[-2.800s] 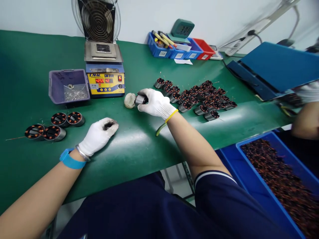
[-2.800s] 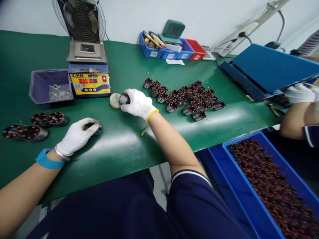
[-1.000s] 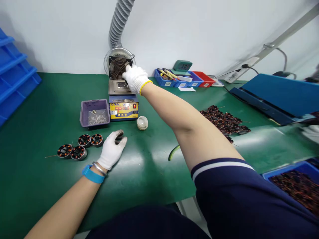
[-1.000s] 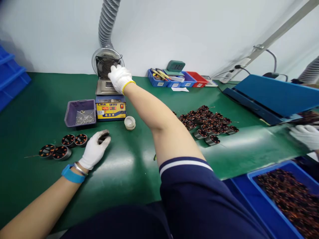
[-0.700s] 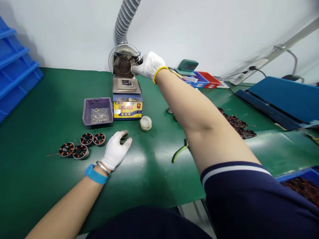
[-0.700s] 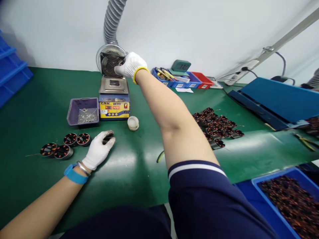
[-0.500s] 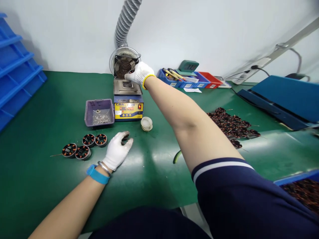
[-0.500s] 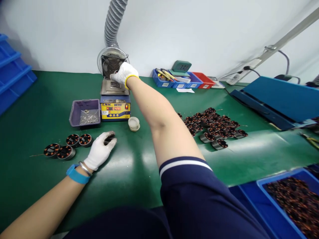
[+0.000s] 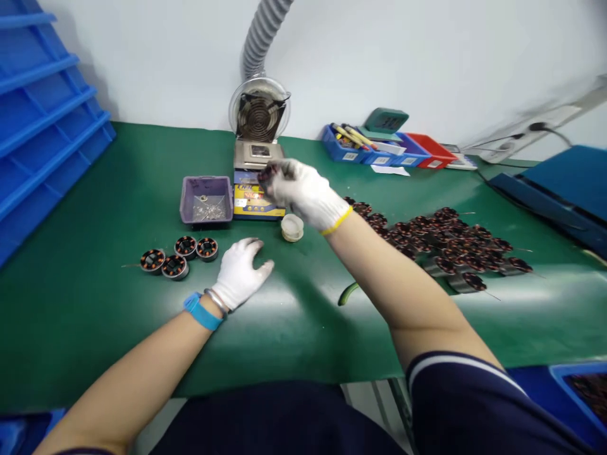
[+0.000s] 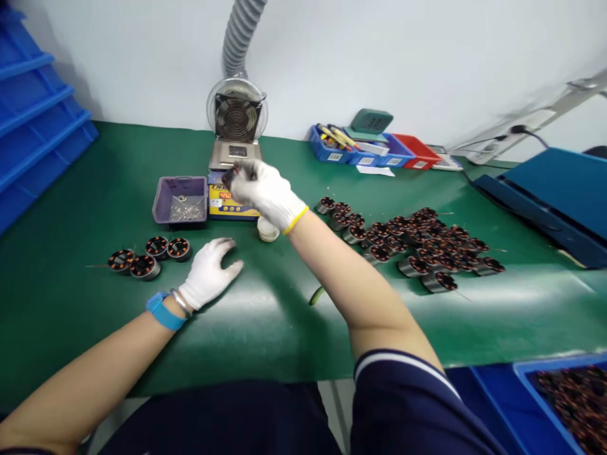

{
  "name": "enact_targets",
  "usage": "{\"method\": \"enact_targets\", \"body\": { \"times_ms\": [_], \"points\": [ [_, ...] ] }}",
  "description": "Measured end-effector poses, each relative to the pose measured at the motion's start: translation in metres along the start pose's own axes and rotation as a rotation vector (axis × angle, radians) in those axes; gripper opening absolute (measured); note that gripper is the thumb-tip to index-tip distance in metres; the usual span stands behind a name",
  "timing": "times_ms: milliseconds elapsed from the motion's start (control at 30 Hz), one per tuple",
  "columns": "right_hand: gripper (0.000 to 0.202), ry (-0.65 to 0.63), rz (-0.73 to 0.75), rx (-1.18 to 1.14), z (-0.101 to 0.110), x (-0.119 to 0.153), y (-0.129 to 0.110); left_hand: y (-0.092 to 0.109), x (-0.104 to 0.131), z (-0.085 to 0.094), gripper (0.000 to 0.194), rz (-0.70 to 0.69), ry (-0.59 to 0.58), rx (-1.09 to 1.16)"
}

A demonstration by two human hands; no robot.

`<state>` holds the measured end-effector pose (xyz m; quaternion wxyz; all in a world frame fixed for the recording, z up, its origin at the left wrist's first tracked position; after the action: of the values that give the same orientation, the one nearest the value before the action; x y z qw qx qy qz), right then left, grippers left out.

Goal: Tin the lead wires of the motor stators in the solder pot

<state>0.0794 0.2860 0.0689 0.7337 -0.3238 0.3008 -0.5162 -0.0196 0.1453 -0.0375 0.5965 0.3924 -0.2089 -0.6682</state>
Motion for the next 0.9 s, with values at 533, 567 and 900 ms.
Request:
{"method": "enact_targets", "body": {
  "times_ms": [533,567,900],
  "points": [
    [0.076,-0.537,0.406,0.288,-0.141,0.098,-0.032,0.018,0.042,-0.036,0.030,-0.168,-0.374,-0.104],
    [0.080,-0.523,0.421,0.233,-0.132,0.094,-0.031,0.015,0.038,-0.033,0.033,-0.149,-0.328,-0.134],
    [0.068,0.155,-0.300,0.925,0.097,0.011,0.123,-0.003,0.015,-0.012,0.058,-0.055,-0.099,-0.523]
  ]
}}
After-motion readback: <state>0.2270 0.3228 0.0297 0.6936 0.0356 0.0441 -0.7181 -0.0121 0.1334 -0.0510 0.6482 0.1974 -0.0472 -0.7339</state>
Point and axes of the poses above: each hand's wrist, its own x-axis away from the middle knuckle, its own z-axis out of the back of the hand, y = z × x, the point moved 6 cm from there along -x, towards the middle knuckle, and after that the axes turned 5 degrees about x, right-handed, at the moved point
